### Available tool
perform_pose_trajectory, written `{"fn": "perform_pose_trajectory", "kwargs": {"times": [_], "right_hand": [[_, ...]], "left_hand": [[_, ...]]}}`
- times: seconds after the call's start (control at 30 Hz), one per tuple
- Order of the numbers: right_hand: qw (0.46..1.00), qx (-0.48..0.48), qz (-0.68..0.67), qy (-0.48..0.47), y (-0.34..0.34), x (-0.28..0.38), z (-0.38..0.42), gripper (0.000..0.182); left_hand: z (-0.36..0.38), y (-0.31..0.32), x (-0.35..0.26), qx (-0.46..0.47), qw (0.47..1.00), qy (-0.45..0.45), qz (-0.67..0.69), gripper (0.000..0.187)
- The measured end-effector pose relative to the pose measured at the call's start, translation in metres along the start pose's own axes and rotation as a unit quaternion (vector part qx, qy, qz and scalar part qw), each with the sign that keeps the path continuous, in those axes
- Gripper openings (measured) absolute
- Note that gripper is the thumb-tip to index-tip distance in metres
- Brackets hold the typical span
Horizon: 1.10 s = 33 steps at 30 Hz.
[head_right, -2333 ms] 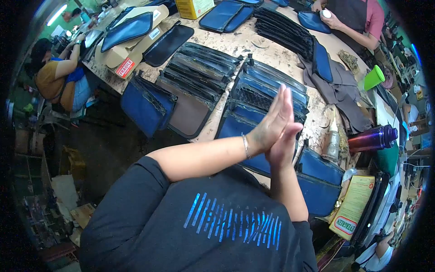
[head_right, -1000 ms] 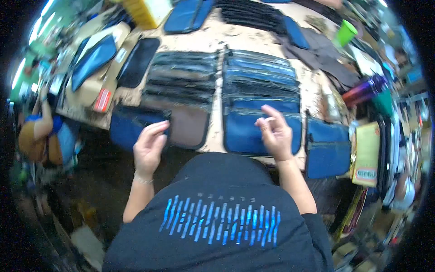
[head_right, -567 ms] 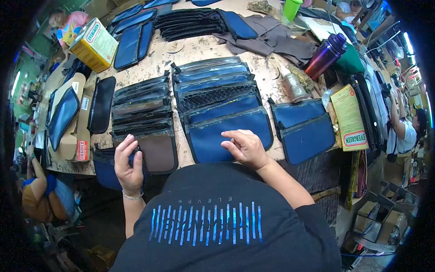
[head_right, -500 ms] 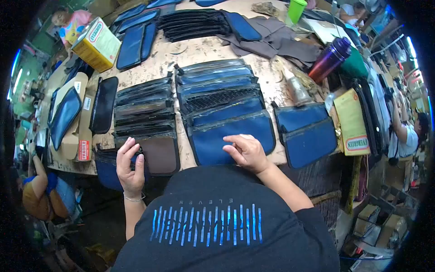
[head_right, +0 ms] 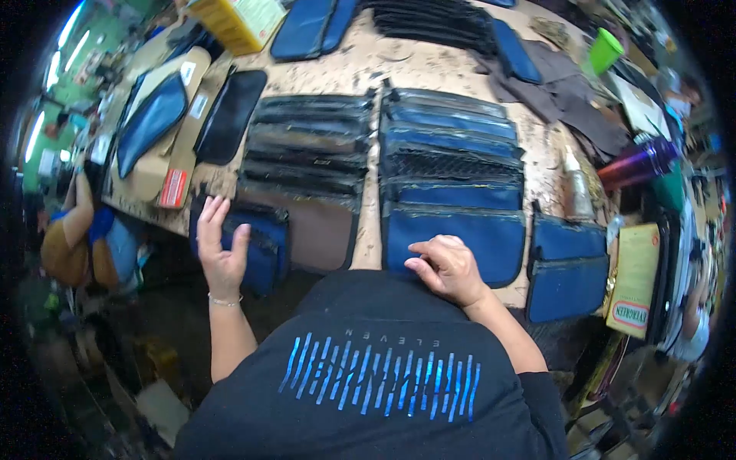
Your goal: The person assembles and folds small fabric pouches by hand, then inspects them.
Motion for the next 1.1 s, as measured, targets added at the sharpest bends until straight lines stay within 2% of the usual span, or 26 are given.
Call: {"fn": "perform_pose_trajectory", "kwargs": {"times": [0.07, 0.1, 0.13, 0.2, 0.27, 0.4, 0.5, 0.6, 0.67, 0.73, 0.83, 1.1], "right_hand": [[1.0, 0.015, -0.016, -0.014, 0.007, 0.001, -0.006, 0.017], [0.999, 0.022, -0.023, -0.019, 0.01, 0.001, -0.012, 0.017], [0.997, 0.051, -0.017, -0.052, 0.014, 0.004, -0.018, 0.017], [0.989, 0.099, 0.0, -0.11, 0.016, 0.008, -0.036, 0.018], [0.981, 0.127, 0.016, -0.146, 0.021, 0.012, -0.058, 0.019], [0.981, 0.12, 0.029, -0.148, 0.03, 0.011, -0.089, 0.023], [0.986, 0.145, 0.005, -0.083, 0.037, 0.013, -0.097, 0.024], [0.978, 0.18, -0.008, -0.106, 0.051, 0.018, -0.094, 0.024], [0.972, 0.2, -0.011, -0.125, 0.059, 0.02, -0.09, 0.023], [0.964, 0.232, -0.022, -0.131, 0.063, 0.023, -0.086, 0.023], [0.963, 0.246, -0.039, -0.1, 0.062, 0.02, -0.081, 0.023], [0.965, 0.247, -0.066, -0.063, 0.062, 0.016, -0.075, 0.021]], "left_hand": [[0.018, 0.005, 0.003, 0.028, 0.998, -0.028, -0.052, 0.064], [0.03, 0.012, 0.013, 0.064, 0.995, -0.044, -0.068, 0.081], [0.039, 0.016, 0.011, 0.084, 0.989, -0.09, -0.085, 0.086], [0.048, 0.022, 0.013, 0.097, 0.981, -0.124, -0.11, 0.09], [0.047, 0.022, 0.013, 0.076, 0.982, -0.124, -0.124, 0.091], [0.053, 0.018, 0.019, 0.051, 0.982, -0.126, -0.13, 0.094], [0.063, 0.018, 0.03, 0.074, 0.973, -0.163, -0.148, 0.099], [0.07, 0.023, 0.021, 0.14, 0.956, -0.215, -0.142, 0.106], [0.077, 0.036, 0.023, 0.142, 0.951, -0.249, -0.112, 0.107], [0.079, 0.039, 0.027, 0.134, 0.954, -0.237, -0.124, 0.108], [0.077, 0.036, 0.031, 0.093, 0.974, -0.165, -0.121, 0.104], [0.073, 0.026, 0.034, 0.093, 0.979, -0.151, -0.098, 0.088]]}}
Point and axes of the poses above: each hand's wrist, its own z-axis away from the middle knuckle, its own y-axis out of the palm, x = y × z, the point moved 2 cm from there along -z, towards the middle knuckle, and after that the axes turned 8 degrees about -y, right-handed, at the moved point
